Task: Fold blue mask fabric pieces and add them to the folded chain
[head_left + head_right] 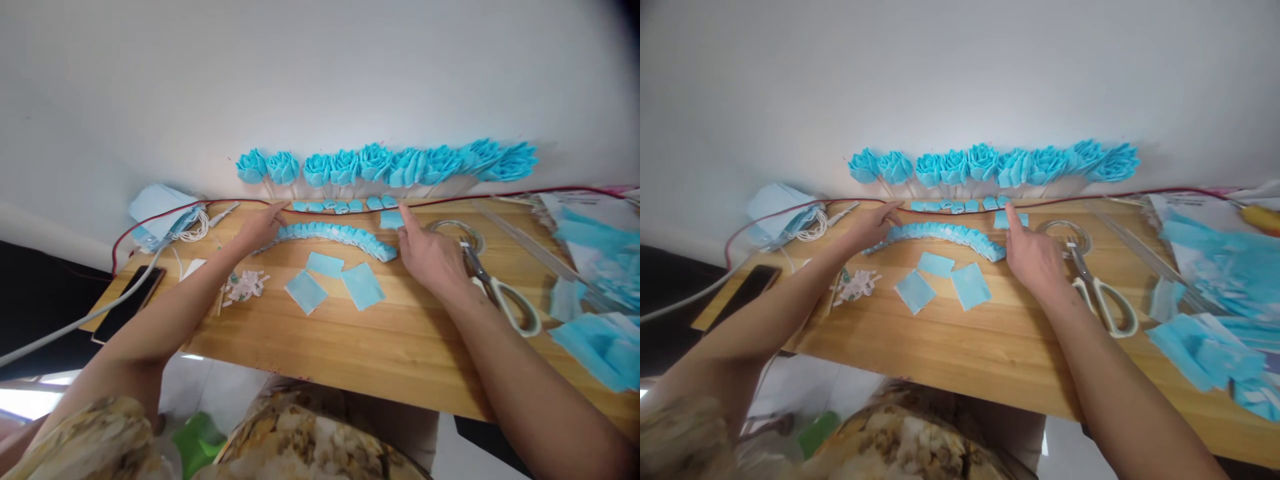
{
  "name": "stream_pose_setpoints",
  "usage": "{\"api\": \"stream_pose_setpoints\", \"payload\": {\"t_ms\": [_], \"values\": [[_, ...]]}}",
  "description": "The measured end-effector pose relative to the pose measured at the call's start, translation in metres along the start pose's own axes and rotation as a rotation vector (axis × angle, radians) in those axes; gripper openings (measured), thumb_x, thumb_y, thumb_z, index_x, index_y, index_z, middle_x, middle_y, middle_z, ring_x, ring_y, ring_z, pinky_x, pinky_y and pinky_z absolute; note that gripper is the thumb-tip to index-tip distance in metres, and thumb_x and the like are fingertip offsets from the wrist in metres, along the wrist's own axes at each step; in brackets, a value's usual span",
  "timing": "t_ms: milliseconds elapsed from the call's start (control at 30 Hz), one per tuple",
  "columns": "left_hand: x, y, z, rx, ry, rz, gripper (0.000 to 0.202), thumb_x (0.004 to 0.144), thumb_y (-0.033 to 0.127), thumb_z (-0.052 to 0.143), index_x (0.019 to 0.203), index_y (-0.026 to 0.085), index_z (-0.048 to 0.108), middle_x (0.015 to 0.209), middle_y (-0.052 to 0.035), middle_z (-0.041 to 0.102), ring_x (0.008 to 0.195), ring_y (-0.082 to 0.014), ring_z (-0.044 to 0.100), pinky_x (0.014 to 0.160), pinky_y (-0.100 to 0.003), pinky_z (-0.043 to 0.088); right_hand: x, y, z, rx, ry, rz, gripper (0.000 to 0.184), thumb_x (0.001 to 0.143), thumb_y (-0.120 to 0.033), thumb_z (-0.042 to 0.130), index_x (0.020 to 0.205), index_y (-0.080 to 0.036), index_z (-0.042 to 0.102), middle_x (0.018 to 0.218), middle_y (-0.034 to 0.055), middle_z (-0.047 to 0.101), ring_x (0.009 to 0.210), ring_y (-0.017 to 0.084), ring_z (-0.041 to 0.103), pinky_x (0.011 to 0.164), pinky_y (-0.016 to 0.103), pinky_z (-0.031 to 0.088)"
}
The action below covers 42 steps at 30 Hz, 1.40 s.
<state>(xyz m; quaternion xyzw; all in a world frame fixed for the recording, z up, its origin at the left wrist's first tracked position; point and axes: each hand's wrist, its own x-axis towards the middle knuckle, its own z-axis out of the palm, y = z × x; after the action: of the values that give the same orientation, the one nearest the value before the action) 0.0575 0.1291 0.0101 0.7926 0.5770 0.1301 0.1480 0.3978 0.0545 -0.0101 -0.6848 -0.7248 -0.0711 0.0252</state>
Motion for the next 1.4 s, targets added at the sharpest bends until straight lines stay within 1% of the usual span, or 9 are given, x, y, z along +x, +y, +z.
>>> {"api": "stream_pose_setpoints", "payload": {"t_ms": [233,433,600,767,833,933,1100,1267,1400], "values": [[0.004,0.008,0.001,-0.013,0.050,0.016,0.069,0.081,0.012,0.039,0.150,0.016,0.042,0.112,-0.0050,0.075,0.108,-0.0203,0.065,0.099,-0.032,0.047,0.001,0.002,0.002,0.002,-0.016,-0.011,0.064,0.101,-0.030,0.028,0.161,-0.012,0.015,0.087,0.0162,0.072,0.063,0.026,0.062,0.057,0.031,0.033],[0.007,0.011,0.008,-0.016,0.000,0.027,0.067,0.082,0.012,0.038,0.149,0.017,0.044,0.113,-0.0048,0.074,0.105,-0.0183,0.066,0.096,-0.029,0.048,0.000,0.001,0.001,-0.015,-0.009,-0.020,0.064,0.101,-0.030,0.026,0.160,-0.011,0.015,0.084,0.0167,0.072,0.063,0.027,0.062,0.056,0.032,0.032],[0.009,0.017,0.011,-0.054,0.068,0.101,0.068,0.082,0.009,0.037,0.150,0.014,0.042,0.117,-0.0070,0.073,0.113,-0.0189,0.064,0.102,-0.031,0.046,-0.001,0.001,0.000,-0.027,0.001,-0.024,0.064,0.100,-0.028,0.027,0.160,-0.010,0.013,0.086,0.0167,0.073,0.065,0.026,0.062,0.055,0.031,0.032],[0.011,0.025,0.012,-0.027,-0.001,0.053,0.066,0.082,0.010,0.038,0.148,0.018,0.047,0.116,-0.0056,0.074,0.114,-0.0209,0.064,0.105,-0.034,0.046,-0.001,0.001,-0.001,-0.023,-0.012,-0.013,0.066,0.100,-0.029,0.026,0.161,-0.012,0.008,0.085,0.0152,0.073,0.064,0.024,0.061,0.056,0.031,0.034],[0.012,0.027,0.012,-0.033,0.010,0.067,0.068,0.082,0.009,0.037,0.149,0.019,0.045,0.117,-0.0043,0.074,0.114,-0.0194,0.064,0.105,-0.033,0.046,-0.001,0.001,-0.001,-0.020,-0.008,-0.016,0.067,0.100,-0.029,0.026,0.161,-0.012,0.008,0.085,0.0152,0.073,0.065,0.025,0.062,0.056,0.031,0.035],[0.014,0.028,0.014,-0.062,0.027,0.125,0.068,0.083,0.009,0.037,0.150,0.017,0.043,0.118,-0.0045,0.074,0.114,-0.0188,0.064,0.104,-0.032,0.046,-0.001,0.001,-0.001,-0.009,0.003,-0.023,0.067,0.100,-0.028,0.027,0.161,-0.011,0.006,0.087,0.0161,0.073,0.067,0.026,0.063,0.058,0.032,0.036],[0.017,0.033,0.017,-0.040,-0.045,0.111,0.066,0.084,0.009,0.038,0.148,0.016,0.046,0.118,-0.0073,0.074,0.111,-0.0213,0.065,0.102,-0.036,0.047,-0.001,0.001,0.001,0.003,0.003,-0.026,0.065,0.100,-0.026,0.029,0.161,-0.011,0.010,0.092,0.0174,0.074,0.069,0.027,0.065,0.058,0.031,0.036],[0.021,0.039,0.019,-0.062,0.011,0.163,0.065,0.085,0.010,0.040,0.149,0.017,0.044,0.117,-0.0053,0.074,0.113,-0.0187,0.064,0.104,-0.033,0.046,-0.002,0.001,0.000,0.003,0.002,-0.034,0.065,0.101,-0.026,0.028,0.161,-0.010,0.008,0.088,0.0175,0.074,0.069,0.027,0.065,0.059,0.031,0.035],[0.024,0.044,0.021,-0.015,-0.062,0.150,0.065,0.084,0.010,0.039,0.149,0.016,0.044,0.117,-0.0084,0.074,0.111,-0.0216,0.066,0.102,-0.036,0.048,-0.002,0.001,-0.002,-0.001,-0.016,-0.025,0.066,0.101,-0.027,0.028,0.161,-0.009,0.006,0.088,0.0175,0.074,0.069,0.027,0.065,0.059,0.031,0.035]]}}
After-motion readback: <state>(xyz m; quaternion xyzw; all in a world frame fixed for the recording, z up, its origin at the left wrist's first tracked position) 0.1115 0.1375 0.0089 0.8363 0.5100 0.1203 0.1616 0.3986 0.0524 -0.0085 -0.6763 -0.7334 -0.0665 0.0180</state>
